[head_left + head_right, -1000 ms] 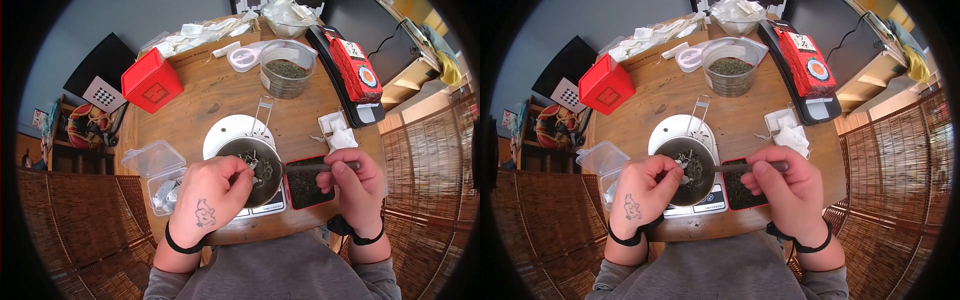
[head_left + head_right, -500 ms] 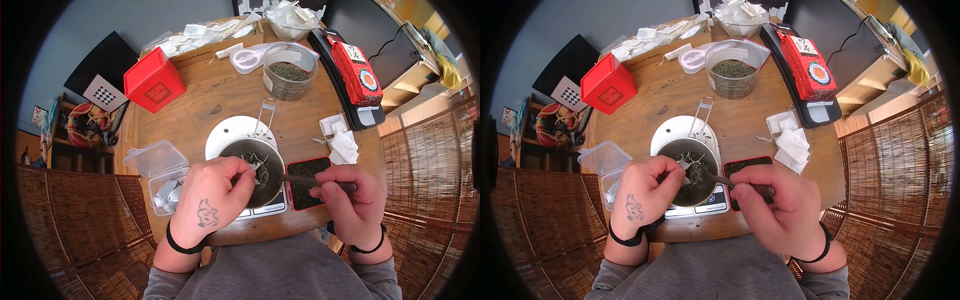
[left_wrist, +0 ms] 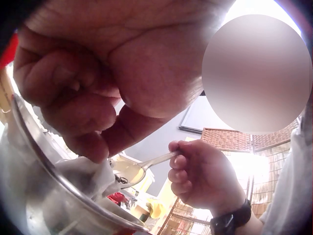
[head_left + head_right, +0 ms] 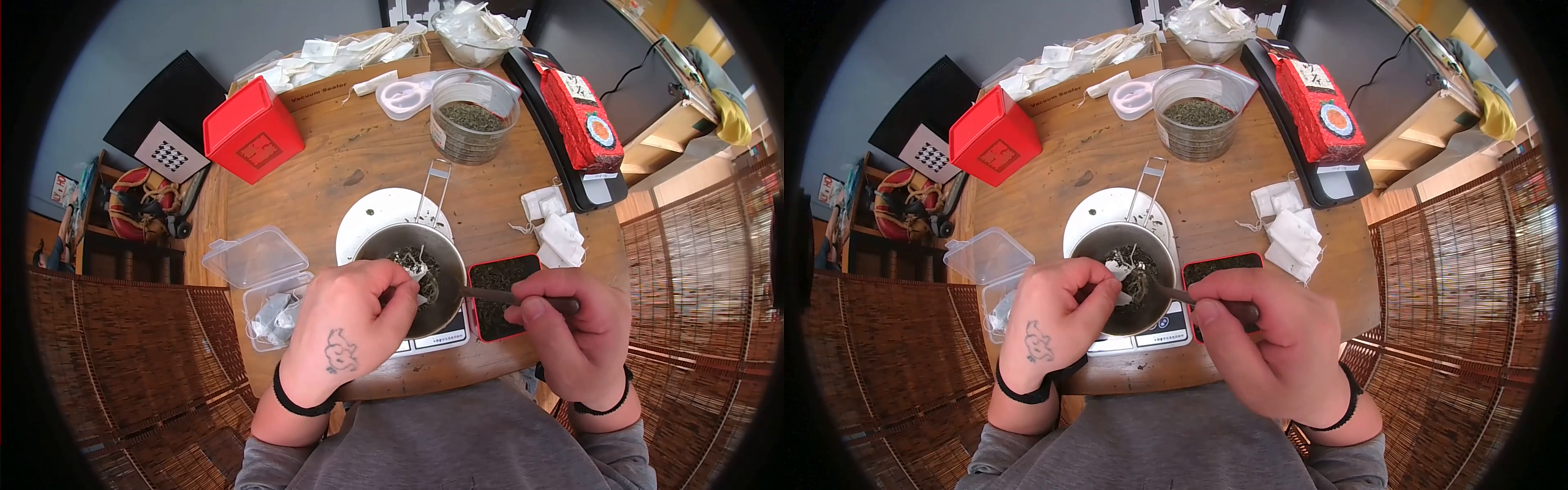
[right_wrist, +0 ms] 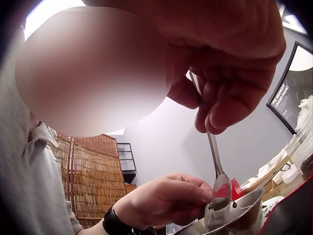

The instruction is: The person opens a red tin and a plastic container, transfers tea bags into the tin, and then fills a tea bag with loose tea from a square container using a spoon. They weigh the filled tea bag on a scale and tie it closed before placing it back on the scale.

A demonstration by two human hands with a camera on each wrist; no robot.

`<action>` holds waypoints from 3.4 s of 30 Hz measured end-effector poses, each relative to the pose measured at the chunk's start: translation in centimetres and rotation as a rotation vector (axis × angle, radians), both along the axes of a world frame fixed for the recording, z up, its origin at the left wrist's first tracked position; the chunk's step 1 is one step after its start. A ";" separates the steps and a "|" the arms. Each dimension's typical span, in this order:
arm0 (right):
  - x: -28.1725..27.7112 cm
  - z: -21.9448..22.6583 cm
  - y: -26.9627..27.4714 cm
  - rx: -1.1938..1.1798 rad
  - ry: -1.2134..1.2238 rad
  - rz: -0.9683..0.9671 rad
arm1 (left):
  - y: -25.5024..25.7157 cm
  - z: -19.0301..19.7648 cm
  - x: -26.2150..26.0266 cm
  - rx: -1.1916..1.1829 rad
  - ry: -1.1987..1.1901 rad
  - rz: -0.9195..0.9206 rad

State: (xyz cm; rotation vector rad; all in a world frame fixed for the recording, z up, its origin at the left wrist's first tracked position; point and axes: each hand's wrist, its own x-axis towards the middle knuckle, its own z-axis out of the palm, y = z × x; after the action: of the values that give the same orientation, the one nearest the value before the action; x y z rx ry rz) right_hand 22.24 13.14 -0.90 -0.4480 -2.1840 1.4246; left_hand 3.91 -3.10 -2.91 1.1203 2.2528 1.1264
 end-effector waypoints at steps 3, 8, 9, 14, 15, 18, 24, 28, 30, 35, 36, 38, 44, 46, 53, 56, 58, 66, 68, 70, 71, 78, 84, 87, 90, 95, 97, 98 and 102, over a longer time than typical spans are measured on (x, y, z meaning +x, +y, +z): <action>0.1 0.3 -0.1 -0.020 0.005 -0.005 | -0.2 -0.1 -0.1 0.018 -0.017 0.016; 0.1 0.4 0.0 0.013 0.016 0.010 | -0.3 0.1 -0.1 0.009 0.025 -0.017; 0.2 0.5 0.0 0.028 0.021 0.007 | -0.3 0.1 -0.1 0.016 0.018 -0.012; 0.2 0.5 -0.2 0.031 0.044 -0.008 | -0.3 0.1 -0.2 -0.001 -0.012 0.006; 0.2 0.5 -0.2 0.001 0.045 -0.014 | -0.3 0.1 -0.2 0.002 -0.003 0.003; 0.3 0.5 0.0 0.082 0.056 -0.007 | -0.2 0.3 -0.2 0.001 -0.015 0.022; 0.5 0.3 -0.4 0.088 0.066 -0.074 | -0.3 0.3 -0.2 0.003 -0.039 0.047; 0.8 0.7 -0.2 0.101 0.091 -0.070 | -0.2 0.4 -0.3 -0.023 -0.037 0.046; 0.5 0.8 0.1 0.223 0.068 0.067 | -0.2 0.3 -0.3 -0.004 -0.036 0.045; 0.6 0.4 -0.6 0.118 0.100 -0.058 | -0.3 0.0 -0.5 -0.002 -0.025 0.052; 0.9 0.6 -0.6 0.048 0.099 -0.097 | -0.4 0.0 -0.6 0.004 -0.021 0.051; 0.9 0.6 0.0 0.092 0.098 -0.035 | -0.4 0.1 -0.6 -0.007 -0.042 0.063; 0.5 0.2 -0.1 0.136 0.080 0.021 | -0.2 0.2 -0.5 -0.005 -0.039 0.061; 0.1 0.1 -0.4 0.077 0.102 -0.036 | -0.3 0.1 -0.5 -0.004 -0.033 0.055; -0.5 0.2 -0.3 0.191 0.066 0.022 | -0.4 -0.1 -0.5 0.021 -0.001 0.010; -0.3 0.2 -0.5 0.216 0.071 0.017 | -0.3 -0.2 -0.6 0.018 -0.004 0.006; -0.4 0.2 -0.4 0.200 0.087 -0.017 | -0.4 -0.3 -0.6 0.009 -0.015 0.017; 2.0 1.1 0.1 -0.075 0.193 -0.219 | -0.9 0.4 -0.8 0.005 -0.071 0.100; 2.6 0.9 0.4 -0.084 0.151 -0.253 | -0.9 0.4 -1.1 0.013 -0.070 0.100; 3.9 -0.2 0.8 -0.140 0.102 -0.305 | -1.1 0.4 -1.4 0.020 -0.067 0.108; 4.3 -0.6 1.1 -0.141 0.100 -0.311 | -1.2 0.4 -1.5 0.015 -0.072 0.108; 5.3 -2.6 2.5 -0.080 -0.082 -0.283 | -0.9 0.7 -1.2 -0.013 -0.039 0.087; 4.8 -3.5 2.9 -0.008 -0.212 -0.093 | -0.8 0.4 -1.2 -0.034 -0.074 0.124; 5.2 -3.6 2.9 -0.245 -0.214 -0.099 | -0.7 0.7 -1.0 -0.033 -0.078 0.128; 5.4 -4.4 3.1 -0.437 -0.194 -0.182 | -0.6 0.8 -0.9 -0.047 -0.086 0.124; 6.7 -6.6 5.3 -0.651 -0.056 -0.242 | -0.7 0.2 -0.8 -0.020 -0.061 0.105; 7.1 -6.7 5.8 -0.773 0.011 -0.285 | -0.7 0.2 -0.7 -0.022 -0.074 0.109; 7.2 -6.6 5.8 -0.773 0.011 -0.285 | -0.6 0.2 -0.6 -0.017 -0.059 0.102; 7.1 -6.2 5.8 -0.849 0.169 -0.285 | -0.6 0.3 -0.4 -0.028 -0.063 0.094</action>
State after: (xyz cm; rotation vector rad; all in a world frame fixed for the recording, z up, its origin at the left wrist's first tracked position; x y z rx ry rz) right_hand 29.39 18.96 -7.14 -0.8416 -1.2324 2.0710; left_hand 3.46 -3.66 -2.58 0.9631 2.2861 1.1460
